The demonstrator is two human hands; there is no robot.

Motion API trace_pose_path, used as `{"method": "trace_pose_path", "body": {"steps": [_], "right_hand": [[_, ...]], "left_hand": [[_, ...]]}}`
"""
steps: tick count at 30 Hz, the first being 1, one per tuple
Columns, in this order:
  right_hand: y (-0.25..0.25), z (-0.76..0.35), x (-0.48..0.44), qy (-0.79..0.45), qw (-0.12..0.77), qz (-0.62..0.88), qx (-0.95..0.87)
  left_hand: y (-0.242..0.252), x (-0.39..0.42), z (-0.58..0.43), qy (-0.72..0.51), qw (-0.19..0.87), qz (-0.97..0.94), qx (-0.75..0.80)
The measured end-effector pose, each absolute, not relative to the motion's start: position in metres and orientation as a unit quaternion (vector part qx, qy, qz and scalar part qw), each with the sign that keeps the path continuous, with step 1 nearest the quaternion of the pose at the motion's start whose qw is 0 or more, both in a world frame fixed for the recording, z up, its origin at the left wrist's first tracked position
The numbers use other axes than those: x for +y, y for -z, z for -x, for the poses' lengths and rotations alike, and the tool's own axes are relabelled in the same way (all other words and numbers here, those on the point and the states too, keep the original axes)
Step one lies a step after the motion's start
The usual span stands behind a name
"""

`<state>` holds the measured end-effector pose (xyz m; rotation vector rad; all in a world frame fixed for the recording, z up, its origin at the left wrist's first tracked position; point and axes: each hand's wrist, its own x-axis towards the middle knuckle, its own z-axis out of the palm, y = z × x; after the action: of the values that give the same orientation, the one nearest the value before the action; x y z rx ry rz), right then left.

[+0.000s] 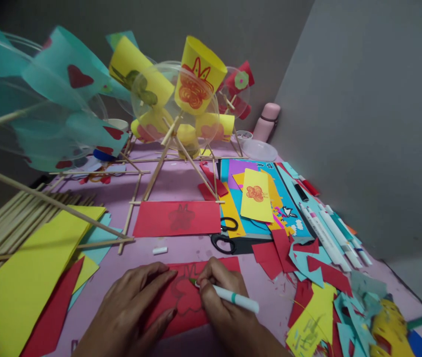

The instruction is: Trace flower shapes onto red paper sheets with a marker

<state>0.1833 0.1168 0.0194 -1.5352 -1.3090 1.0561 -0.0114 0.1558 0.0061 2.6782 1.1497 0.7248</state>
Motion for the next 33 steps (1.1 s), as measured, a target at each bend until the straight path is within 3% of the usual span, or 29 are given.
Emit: {"method": "trace_pose_path", "body": {"steps": [33], "right_hand": [[-0.030,-0.180,0.126,-0.402,0.355,0.584,-0.609]], "left_hand": [[-0.005,0.157,0.012,-0.245,0.065,-0.891,0.378]]}}
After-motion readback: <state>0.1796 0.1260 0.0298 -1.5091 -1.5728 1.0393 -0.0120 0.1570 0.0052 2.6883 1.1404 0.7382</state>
